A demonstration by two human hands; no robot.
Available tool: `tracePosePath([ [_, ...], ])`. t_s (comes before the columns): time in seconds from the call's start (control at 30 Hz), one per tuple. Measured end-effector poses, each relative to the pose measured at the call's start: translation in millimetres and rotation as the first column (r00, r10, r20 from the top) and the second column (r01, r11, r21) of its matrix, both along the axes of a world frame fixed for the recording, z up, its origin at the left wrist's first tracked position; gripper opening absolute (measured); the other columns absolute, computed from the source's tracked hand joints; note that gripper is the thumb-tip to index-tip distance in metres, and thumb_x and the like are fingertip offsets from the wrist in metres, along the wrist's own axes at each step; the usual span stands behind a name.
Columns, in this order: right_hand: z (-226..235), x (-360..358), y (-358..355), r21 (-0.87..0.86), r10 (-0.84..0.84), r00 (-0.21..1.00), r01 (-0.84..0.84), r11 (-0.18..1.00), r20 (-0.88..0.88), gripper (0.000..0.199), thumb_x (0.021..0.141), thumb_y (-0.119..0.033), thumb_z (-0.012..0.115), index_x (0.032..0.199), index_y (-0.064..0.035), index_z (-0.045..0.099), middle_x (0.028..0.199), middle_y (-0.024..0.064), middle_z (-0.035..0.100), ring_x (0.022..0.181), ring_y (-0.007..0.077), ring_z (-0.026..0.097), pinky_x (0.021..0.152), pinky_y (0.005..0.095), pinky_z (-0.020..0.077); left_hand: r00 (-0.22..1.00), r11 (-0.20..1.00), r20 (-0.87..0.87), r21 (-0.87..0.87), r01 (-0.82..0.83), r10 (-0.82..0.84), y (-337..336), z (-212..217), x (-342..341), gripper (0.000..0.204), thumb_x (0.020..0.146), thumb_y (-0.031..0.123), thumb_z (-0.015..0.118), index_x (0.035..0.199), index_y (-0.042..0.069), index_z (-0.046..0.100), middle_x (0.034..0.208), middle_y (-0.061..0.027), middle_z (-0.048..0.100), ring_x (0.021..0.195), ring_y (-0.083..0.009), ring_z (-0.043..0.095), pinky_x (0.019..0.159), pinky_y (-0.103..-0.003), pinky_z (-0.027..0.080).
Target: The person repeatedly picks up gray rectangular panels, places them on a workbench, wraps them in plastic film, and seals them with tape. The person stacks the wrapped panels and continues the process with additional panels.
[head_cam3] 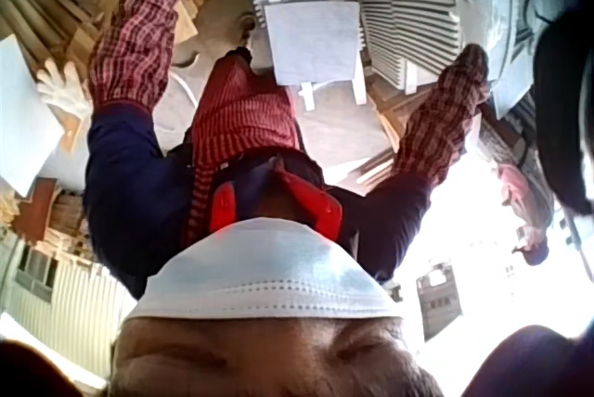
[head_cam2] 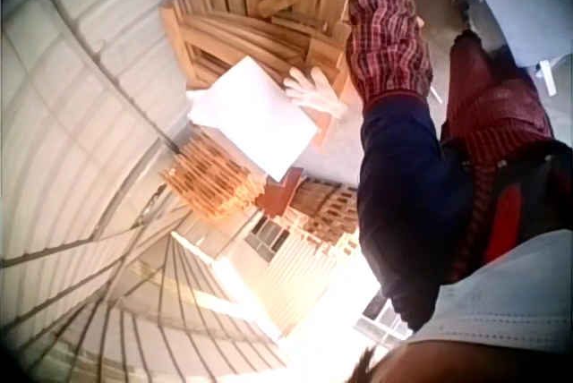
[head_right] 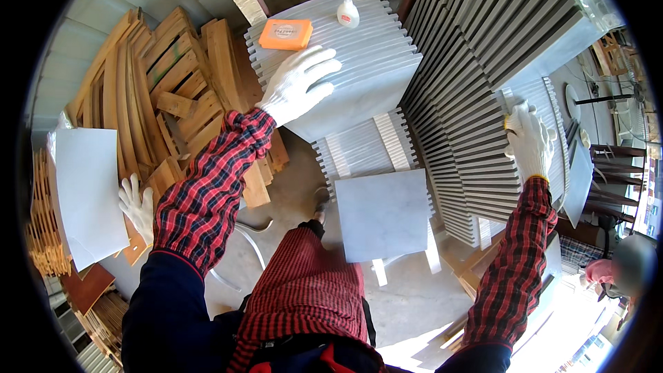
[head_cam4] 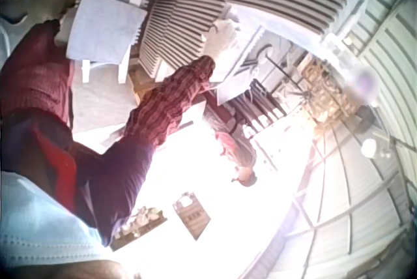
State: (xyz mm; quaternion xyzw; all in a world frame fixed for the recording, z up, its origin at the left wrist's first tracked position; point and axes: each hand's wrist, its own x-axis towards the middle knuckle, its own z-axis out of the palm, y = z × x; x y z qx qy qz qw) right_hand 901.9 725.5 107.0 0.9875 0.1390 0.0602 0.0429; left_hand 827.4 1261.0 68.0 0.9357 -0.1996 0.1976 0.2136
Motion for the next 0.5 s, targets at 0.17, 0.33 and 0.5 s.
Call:
tracePosePath([
  [0.17,38,-13,-12,0.115,-0.039,0.999,0.043,0.992,-0.034,0.058,0.090,-0.031,0.065,0.143,-0.0145,0.050,0.147,0.0190,0.047,0.127,0.0380,0.053,0.102,0.0449,0.0464,0.858,0.716,-0.049,-0.528,-0.457,0.511,-21,5,-94,0.050,0.088,0.009,0.075,0.134,0.003,0.057,0.133,-0.0165,0.056,0.121,-0.0286,0.054,0.105,-0.040,0.044],
  [0.33,80,-48,107,0.130,-0.106,0.988,0.091,0.987,0.115,0.051,0.088,-0.033,0.066,0.136,-0.0149,0.058,0.141,0.0153,0.055,0.121,0.0348,0.058,0.100,0.0441,0.0492,0.566,-0.021,-0.659,-0.661,-0.750,0.496,-38,-24,-108,0.049,0.090,0.026,0.076,0.127,-0.001,0.059,0.132,-0.0158,0.058,0.118,-0.0274,0.056,0.102,-0.041,0.045],
  [0.5,47,-40,185,0.245,-0.075,0.989,0.042,0.969,0.130,0.050,0.090,-0.041,0.066,0.130,-0.0112,0.063,0.131,0.0131,0.063,0.117,0.0312,0.063,0.096,0.0428,0.0526,0.646,-0.081,-0.699,-0.695,-0.714,0.306,-37,-38,-91,0.046,0.093,0.032,0.070,0.122,-0.004,0.061,0.117,-0.0128,0.065,0.108,-0.0220,0.059,0.098,-0.038,0.045],
])
